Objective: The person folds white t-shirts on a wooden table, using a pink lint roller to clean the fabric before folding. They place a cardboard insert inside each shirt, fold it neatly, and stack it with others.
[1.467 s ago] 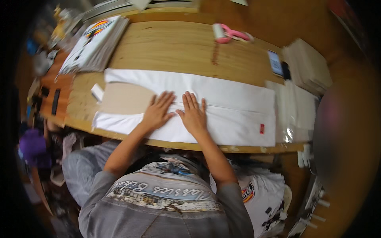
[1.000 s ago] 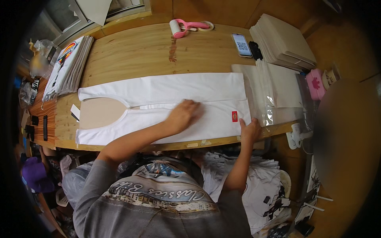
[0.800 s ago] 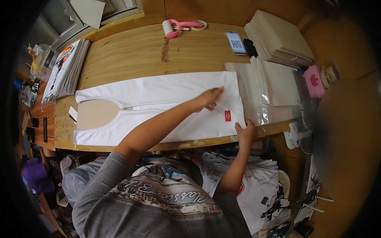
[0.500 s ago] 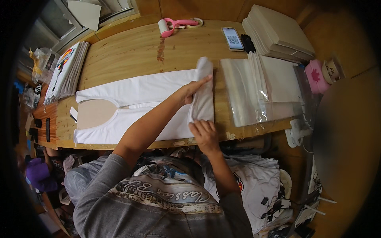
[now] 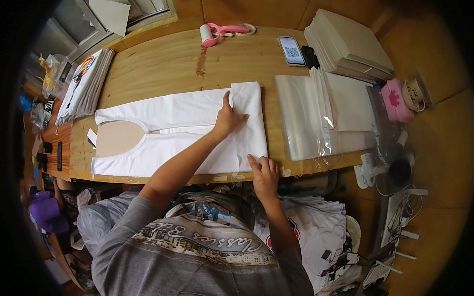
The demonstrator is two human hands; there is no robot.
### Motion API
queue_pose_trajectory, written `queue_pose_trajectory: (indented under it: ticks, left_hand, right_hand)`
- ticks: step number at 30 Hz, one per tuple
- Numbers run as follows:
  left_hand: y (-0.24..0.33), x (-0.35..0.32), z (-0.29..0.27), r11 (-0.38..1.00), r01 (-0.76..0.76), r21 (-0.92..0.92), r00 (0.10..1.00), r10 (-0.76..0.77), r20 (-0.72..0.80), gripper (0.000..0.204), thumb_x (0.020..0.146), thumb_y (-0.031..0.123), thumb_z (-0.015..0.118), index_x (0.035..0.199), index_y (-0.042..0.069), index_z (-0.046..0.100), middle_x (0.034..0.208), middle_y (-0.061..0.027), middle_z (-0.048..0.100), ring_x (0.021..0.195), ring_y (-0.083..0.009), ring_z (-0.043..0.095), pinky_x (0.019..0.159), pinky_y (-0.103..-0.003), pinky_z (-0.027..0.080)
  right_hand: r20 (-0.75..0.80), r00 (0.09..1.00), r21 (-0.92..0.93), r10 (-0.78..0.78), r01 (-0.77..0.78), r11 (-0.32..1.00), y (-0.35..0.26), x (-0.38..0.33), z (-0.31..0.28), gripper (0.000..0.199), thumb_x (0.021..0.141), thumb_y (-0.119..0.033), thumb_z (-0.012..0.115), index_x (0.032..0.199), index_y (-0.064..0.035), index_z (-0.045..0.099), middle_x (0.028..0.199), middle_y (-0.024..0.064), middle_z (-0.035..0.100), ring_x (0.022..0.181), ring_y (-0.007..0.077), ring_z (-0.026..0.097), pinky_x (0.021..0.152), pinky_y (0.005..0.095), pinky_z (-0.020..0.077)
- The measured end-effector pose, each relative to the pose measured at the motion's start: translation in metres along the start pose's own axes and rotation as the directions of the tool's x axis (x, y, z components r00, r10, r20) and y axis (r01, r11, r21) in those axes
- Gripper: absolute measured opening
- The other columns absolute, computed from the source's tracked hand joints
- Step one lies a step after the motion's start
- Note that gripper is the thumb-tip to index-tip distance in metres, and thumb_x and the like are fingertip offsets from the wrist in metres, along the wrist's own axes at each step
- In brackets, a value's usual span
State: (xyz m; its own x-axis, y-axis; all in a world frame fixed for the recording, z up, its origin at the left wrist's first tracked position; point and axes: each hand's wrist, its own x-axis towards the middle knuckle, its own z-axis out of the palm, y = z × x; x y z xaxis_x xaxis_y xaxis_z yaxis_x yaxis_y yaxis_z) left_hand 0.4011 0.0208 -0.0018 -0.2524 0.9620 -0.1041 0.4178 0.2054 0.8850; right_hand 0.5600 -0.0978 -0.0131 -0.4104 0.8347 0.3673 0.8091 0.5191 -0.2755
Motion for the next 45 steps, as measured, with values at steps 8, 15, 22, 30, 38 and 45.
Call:
queue_pose_trajectory:
  ticks: [8,15,22,30,38,45]
  left_hand:
    - [-0.011,-0.052,0.027,0.484,-0.649,0.587,0.749,0.544,0.379,0.074,0.077,0.054,0.038,0.129,0.002,0.024,0.136,-0.0168,0.016,0.126,-0.0325,0.011,0.1,-0.049,0.01]
    - [-0.007,-0.051,0.038,0.457,-0.627,0.631,0.776,0.439,0.453,0.076,0.079,0.058,0.029,0.131,0.003,0.02,0.137,-0.0175,0.012,0.125,-0.0393,0.008,0.099,-0.051,0.007]
    - [-0.009,-0.052,0.037,0.472,-0.623,0.624,0.775,0.476,0.415,0.076,0.078,0.058,0.031,0.13,0.003,0.023,0.136,-0.0184,0.014,0.124,-0.0408,0.012,0.098,-0.053,0.011]
    - [-0.003,-0.078,0.044,0.523,-0.532,0.666,0.847,0.326,0.42,0.073,0.079,0.055,0.033,0.129,0.003,0.025,0.136,-0.0194,0.011,0.125,-0.0392,0.008,0.098,-0.053,0.01]
    - [-0.004,-0.107,0.049,0.517,-0.624,0.587,0.781,0.384,0.492,0.069,0.08,0.049,0.036,0.127,-0.001,0.027,0.133,-0.0239,0.017,0.124,-0.0411,0.012,0.097,-0.055,0.013]
    - [0.008,-0.135,0.057,0.168,-0.67,0.723,0.729,0.331,0.599,0.046,0.081,0.02,0.038,0.126,0.011,0.034,0.125,-0.0321,0.028,0.107,-0.0485,0.035,0.075,-0.051,0.043]
  right_hand:
    - [0.463,0.886,0.5,-0.036,-0.227,0.836,0.047,0.059,-0.054,0.025,0.075,-0.017,0.057,0.099,-0.0076,0.057,0.092,0.0134,0.056,0.087,0.0273,0.054,0.075,0.0347,0.0418]
    - [0.183,0.975,0.658,-0.129,-0.024,0.752,0.128,0.228,0.042,0.033,0.074,-0.016,0.06,0.103,-0.0005,0.054,0.087,0.0125,0.059,0.076,0.0176,0.054,0.071,0.0286,0.0422]
    - [0.74,0.605,0.561,-0.292,-0.317,0.765,0.112,0.278,0.059,0.025,0.071,-0.015,0.063,0.091,0.0001,0.057,0.077,0.0076,0.06,0.071,0.0158,0.053,0.067,0.0267,0.0411]
    - [0.631,0.762,0.145,-0.149,0.073,0.987,0.071,0.269,0.045,0.026,0.072,-0.016,0.061,0.094,-0.0041,0.056,0.091,0.009,0.059,0.087,0.0199,0.053,0.08,0.0335,0.0354]
    - [0.282,0.937,-0.085,-0.209,0.241,0.967,0.037,0.182,0.081,0.059,0.083,-0.048,0.035,0.129,-0.0113,0.027,0.137,0.0046,0.019,0.125,0.0197,0.018,0.1,0.0474,0.0122]
    - [0.318,0.918,-0.095,-0.237,0.28,0.955,0.052,0.19,0.076,0.059,0.084,-0.049,0.03,0.131,-0.013,0.022,0.137,0.0034,0.018,0.126,0.0192,0.017,0.1,0.0467,0.0122]
